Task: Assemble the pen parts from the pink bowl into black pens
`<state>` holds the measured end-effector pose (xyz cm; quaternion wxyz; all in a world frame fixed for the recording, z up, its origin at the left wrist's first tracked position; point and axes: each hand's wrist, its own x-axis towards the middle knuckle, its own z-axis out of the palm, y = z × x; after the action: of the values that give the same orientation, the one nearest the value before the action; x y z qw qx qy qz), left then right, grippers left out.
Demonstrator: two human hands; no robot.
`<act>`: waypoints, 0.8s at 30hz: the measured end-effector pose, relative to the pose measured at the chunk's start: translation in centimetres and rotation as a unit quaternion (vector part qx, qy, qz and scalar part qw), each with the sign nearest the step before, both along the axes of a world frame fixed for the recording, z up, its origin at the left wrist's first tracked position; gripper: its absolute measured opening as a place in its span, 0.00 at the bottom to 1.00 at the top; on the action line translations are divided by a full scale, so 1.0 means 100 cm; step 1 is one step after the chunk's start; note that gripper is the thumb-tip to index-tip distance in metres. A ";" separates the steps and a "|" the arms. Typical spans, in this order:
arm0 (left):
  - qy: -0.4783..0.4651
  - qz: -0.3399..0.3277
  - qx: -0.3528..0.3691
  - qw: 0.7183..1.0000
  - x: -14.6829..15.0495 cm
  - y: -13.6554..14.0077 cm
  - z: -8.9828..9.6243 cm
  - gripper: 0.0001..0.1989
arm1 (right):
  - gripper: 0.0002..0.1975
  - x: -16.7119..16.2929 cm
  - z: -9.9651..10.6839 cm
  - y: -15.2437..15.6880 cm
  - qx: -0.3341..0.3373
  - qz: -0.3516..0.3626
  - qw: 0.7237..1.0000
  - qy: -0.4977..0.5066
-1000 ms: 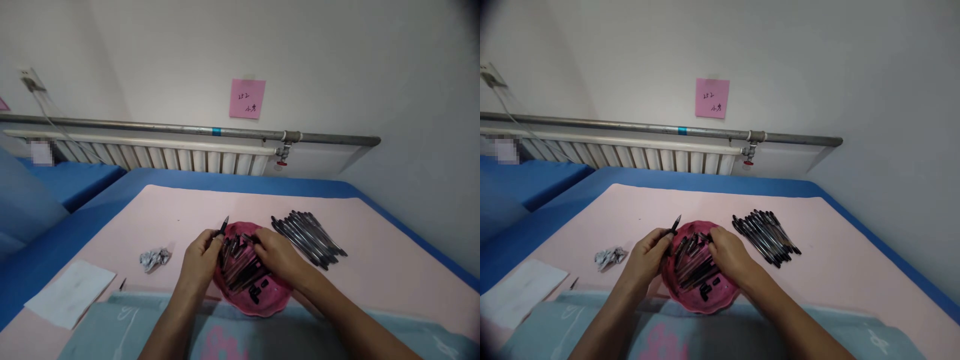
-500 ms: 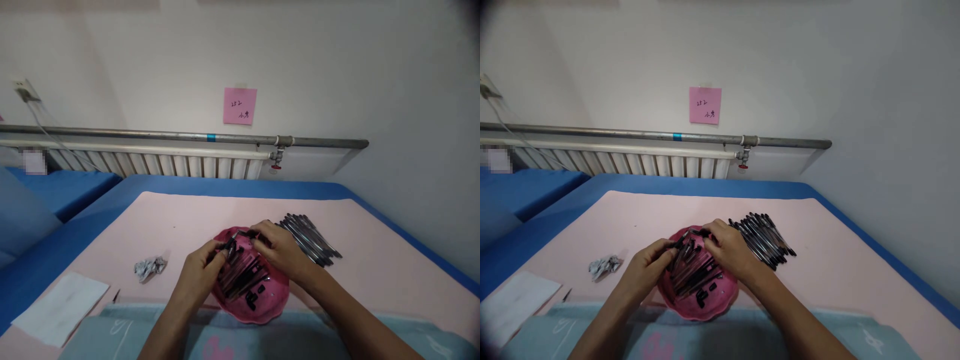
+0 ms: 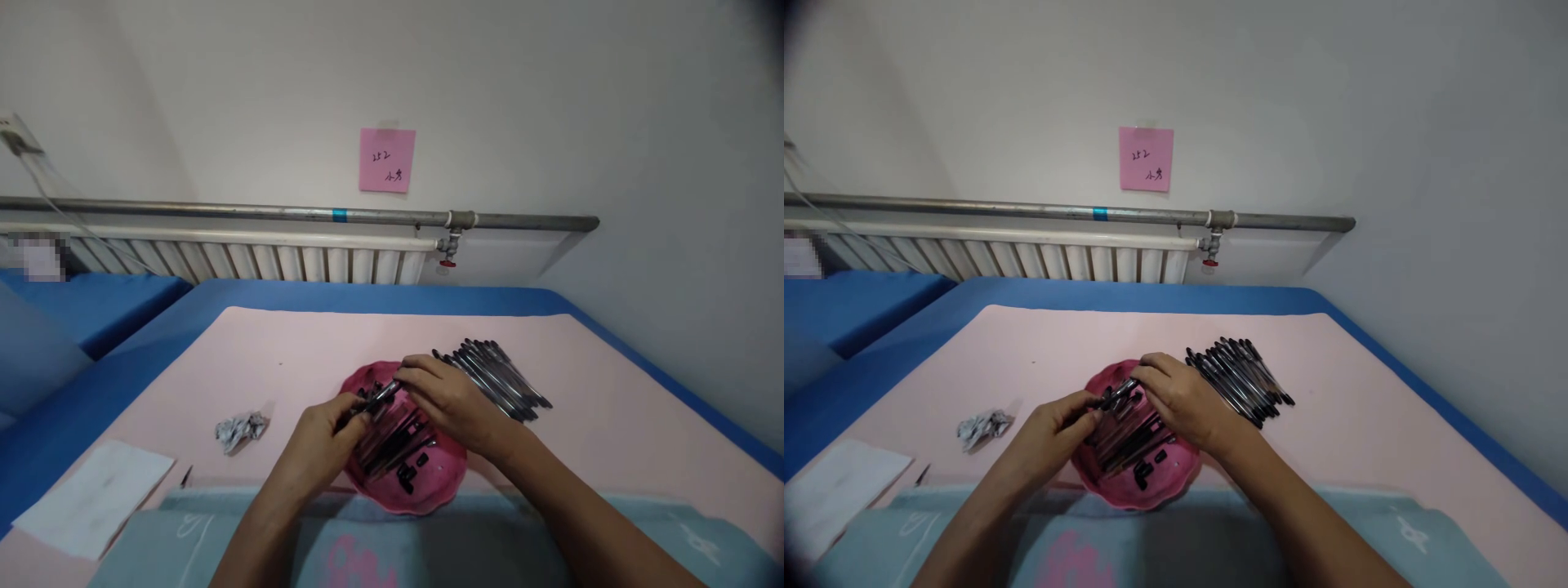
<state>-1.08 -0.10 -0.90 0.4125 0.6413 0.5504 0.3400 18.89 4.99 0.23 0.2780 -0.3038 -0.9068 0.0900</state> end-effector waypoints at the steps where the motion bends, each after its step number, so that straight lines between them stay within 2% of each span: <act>1: 0.002 0.002 0.000 1.000 0.000 0.000 0.000 0.11 | 0.16 -0.001 0.000 -0.001 -0.006 0.000 1.000 0.009; 8: 0.000 0.016 0.000 1.000 0.000 -0.001 -0.003 0.11 | 0.14 -0.011 -0.007 -0.007 -0.059 0.019 0.995 0.073; 11: -0.032 0.025 -0.003 0.999 0.001 -0.001 -0.003 0.11 | 0.14 -0.016 -0.011 -0.009 -0.117 -0.021 0.981 0.152; 13: -0.079 0.026 -0.007 0.997 0.002 -0.001 -0.003 0.12 | 0.16 -0.020 -0.011 -0.009 -0.189 -0.093 0.949 0.234; 15: -0.142 0.027 -0.012 0.989 0.005 0.000 -0.004 0.14 | 0.14 -0.025 -0.010 -0.010 -0.295 -0.137 0.899 0.292; 18: -0.203 0.043 -0.020 0.978 0.011 0.000 -0.007 0.17 | 0.09 -0.033 -0.012 -0.017 -0.459 -0.098 0.830 0.302; 21: -0.179 0.057 0.009 0.982 0.018 0.000 -0.012 0.18 | 0.07 -0.042 -0.016 -0.024 -0.511 -0.075 0.787 0.337; 24: -0.159 0.054 0.034 0.985 0.020 -0.001 -0.014 0.20 | 0.06 -0.044 -0.017 -0.025 -0.507 -0.070 0.760 0.401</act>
<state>0.97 -0.20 -2.34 0.4541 0.5623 0.4997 0.4775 14.48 2.49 -1.47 0.4276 -0.3991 -0.5106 0.6302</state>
